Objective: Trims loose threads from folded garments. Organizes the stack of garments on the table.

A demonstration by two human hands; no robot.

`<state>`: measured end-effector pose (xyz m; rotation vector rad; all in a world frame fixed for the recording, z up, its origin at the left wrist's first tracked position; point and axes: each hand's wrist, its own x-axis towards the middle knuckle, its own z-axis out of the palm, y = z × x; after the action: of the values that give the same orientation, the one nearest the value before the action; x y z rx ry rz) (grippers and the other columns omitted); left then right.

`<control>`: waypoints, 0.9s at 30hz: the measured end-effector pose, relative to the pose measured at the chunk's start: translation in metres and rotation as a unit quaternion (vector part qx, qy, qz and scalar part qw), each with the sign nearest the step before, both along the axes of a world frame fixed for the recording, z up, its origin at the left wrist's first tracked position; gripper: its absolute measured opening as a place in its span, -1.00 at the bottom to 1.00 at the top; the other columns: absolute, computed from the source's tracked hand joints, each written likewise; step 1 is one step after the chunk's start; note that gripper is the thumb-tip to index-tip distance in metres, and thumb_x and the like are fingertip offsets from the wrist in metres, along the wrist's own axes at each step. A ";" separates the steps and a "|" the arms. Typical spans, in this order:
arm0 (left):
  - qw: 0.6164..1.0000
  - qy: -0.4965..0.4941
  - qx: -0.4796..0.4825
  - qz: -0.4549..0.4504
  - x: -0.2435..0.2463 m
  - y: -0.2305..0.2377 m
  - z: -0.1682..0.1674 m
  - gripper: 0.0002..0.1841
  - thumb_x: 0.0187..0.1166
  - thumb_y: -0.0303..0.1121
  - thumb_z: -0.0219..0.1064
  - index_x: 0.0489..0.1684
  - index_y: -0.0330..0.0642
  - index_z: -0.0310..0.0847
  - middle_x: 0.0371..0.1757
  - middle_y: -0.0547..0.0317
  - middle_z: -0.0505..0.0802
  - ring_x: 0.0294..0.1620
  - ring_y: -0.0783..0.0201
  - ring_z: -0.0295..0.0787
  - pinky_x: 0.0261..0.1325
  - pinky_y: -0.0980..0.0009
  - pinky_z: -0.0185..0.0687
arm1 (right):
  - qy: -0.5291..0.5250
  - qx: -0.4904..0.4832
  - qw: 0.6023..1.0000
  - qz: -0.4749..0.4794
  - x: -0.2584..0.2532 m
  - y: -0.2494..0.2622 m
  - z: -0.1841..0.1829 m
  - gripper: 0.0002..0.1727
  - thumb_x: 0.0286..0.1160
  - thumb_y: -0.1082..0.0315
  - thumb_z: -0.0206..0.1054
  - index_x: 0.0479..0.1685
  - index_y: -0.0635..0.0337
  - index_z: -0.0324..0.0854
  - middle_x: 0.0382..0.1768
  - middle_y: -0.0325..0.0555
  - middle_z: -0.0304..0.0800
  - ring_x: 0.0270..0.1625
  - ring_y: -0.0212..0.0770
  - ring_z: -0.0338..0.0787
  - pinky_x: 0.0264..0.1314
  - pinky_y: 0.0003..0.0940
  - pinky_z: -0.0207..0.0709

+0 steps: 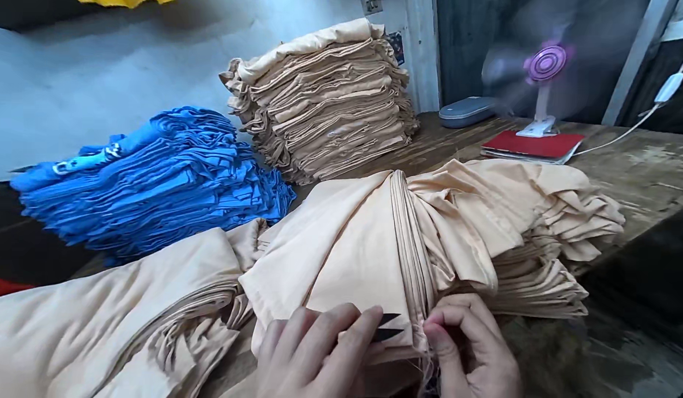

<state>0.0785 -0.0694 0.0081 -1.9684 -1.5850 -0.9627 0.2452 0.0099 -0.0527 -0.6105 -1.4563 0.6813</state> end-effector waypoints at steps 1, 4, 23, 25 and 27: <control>1.000 0.008 0.002 0.000 0.005 0.001 0.000 -0.78 0.65 -0.16 0.39 0.11 0.10 0.86 -0.06 0.20 0.88 -0.10 0.19 0.68 -0.02 0.15 0.40 | 0.008 0.006 1.000 -0.002 -0.002 0.000 -0.001 -0.94 0.51 0.46 0.41 -0.29 0.24 0.74 -0.12 -0.14 0.69 -0.03 -0.46 0.74 -0.04 -0.66 0.69; 0.999 0.041 0.017 0.006 0.017 0.008 -0.004 -0.84 0.63 -0.26 0.39 0.00 0.10 0.89 -0.10 0.26 0.90 -0.14 0.21 0.68 -0.05 0.18 0.38 | 0.008 0.044 0.999 -0.015 -0.007 -0.001 -0.002 -0.88 0.57 0.33 0.43 -0.27 0.17 0.73 -0.11 -0.18 0.66 -0.02 -0.51 0.72 -0.03 -0.71 0.68; 0.935 -0.318 -0.086 -0.131 -0.029 0.034 -0.002 -0.89 0.65 -0.38 0.30 -0.09 -0.06 0.76 -0.31 0.38 0.83 -0.41 0.53 0.71 -0.41 0.62 0.61 | 0.145 0.043 0.980 0.132 -0.048 0.023 0.015 -0.88 0.59 0.51 0.36 -0.04 0.37 0.72 -0.16 -0.09 0.88 -0.11 -0.35 0.87 -0.01 -0.46 0.82; 0.916 -0.363 -0.106 -0.134 -0.029 0.038 0.000 -0.87 0.67 -0.39 0.29 -0.04 -0.10 0.76 -0.34 0.31 0.84 -0.44 0.45 0.72 -0.43 0.59 0.62 | 0.065 0.069 0.986 0.138 -0.041 0.023 0.012 -0.52 0.44 0.13 0.58 0.17 0.30 0.67 -0.01 -0.12 0.75 0.00 -0.38 0.76 0.03 -0.47 0.75; 0.900 -0.393 -0.127 -0.137 -0.026 0.036 0.002 -0.83 0.62 -0.43 0.33 0.07 -0.13 0.74 -0.36 0.28 0.85 -0.47 0.41 0.72 -0.45 0.56 0.62 | -0.030 0.130 0.990 0.037 -0.031 0.013 0.005 -0.61 0.33 0.19 0.65 0.12 0.12 0.82 0.01 -0.13 0.73 0.07 -0.40 0.73 0.16 -0.52 0.70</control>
<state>0.0521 -0.0332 0.0098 -2.1487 -1.9289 -1.9382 0.2140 0.0228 -0.0476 -0.3791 -1.5993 0.5216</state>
